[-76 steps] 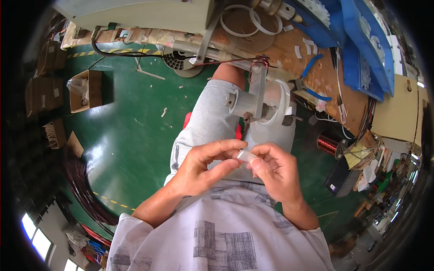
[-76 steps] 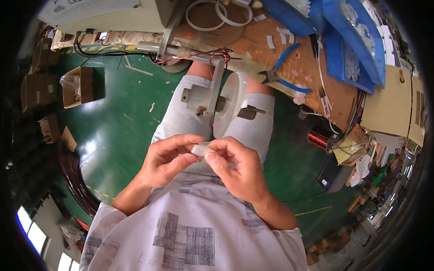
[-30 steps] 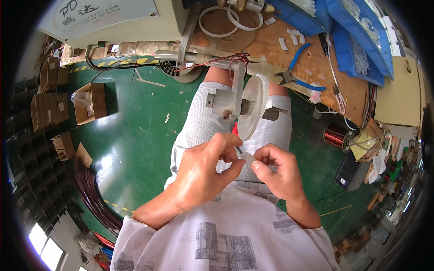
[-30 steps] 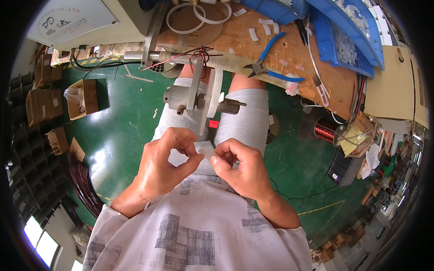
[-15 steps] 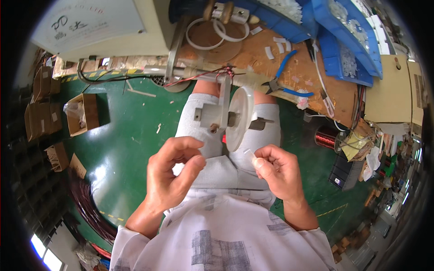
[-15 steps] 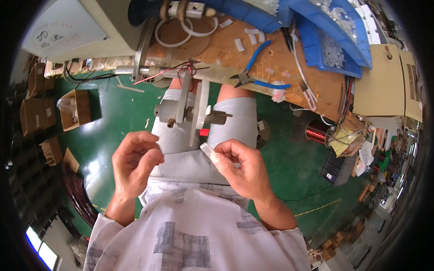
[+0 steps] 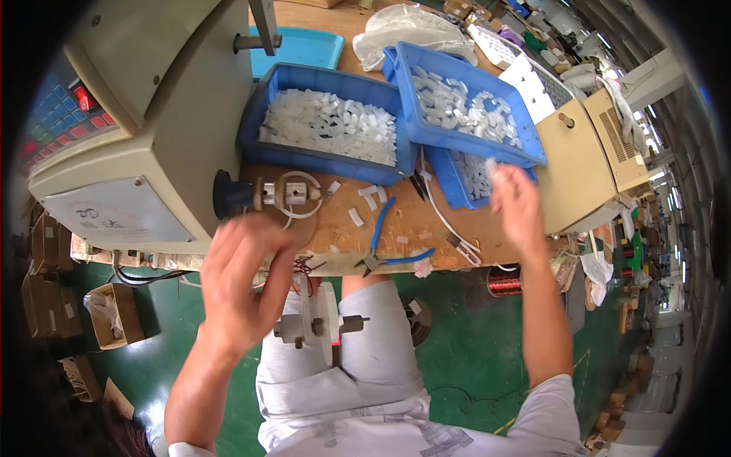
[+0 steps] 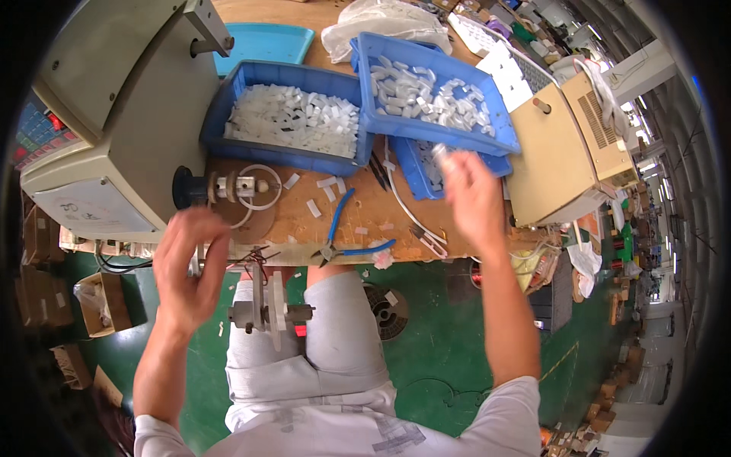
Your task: The person assembles small plastic components and wire at a workstation using pliers and a machine.
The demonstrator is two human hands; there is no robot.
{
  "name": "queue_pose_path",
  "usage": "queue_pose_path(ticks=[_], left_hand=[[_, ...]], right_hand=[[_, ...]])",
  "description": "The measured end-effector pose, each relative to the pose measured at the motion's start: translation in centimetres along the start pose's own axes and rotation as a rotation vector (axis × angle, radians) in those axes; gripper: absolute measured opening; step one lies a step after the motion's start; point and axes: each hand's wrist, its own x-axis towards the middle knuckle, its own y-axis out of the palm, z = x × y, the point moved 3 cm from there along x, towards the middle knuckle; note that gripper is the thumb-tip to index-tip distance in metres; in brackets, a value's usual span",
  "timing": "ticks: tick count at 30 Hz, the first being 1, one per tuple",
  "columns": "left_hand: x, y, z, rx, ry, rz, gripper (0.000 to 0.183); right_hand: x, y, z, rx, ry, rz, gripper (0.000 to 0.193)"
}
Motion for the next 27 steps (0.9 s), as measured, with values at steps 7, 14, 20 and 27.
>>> queue_pose_path(ticks=[7, 14, 20, 27], left_hand=[[6.1, 4.6, 5.9, 0.249, -0.046, 0.079, 0.013], [5.6, 6.4, 7.4, 0.307, -0.193, 0.092, 0.014], [5.4, 6.3, 7.5, 0.385, -0.265, 0.137, 0.011], [5.8, 6.8, 7.3, 0.332, -0.214, 0.118, 0.011]], right_hand=[[12.8, -0.5, -2.2, -0.388, -0.229, -0.047, 0.027], [14.4, 0.6, -2.7, -0.52, -0.381, -0.059, 0.026], [7.0, 8.6, 6.6, -0.157, -0.483, 0.188, 0.02], [11.4, 21.4, 5.3, -0.509, -0.474, 0.542, 0.029]])
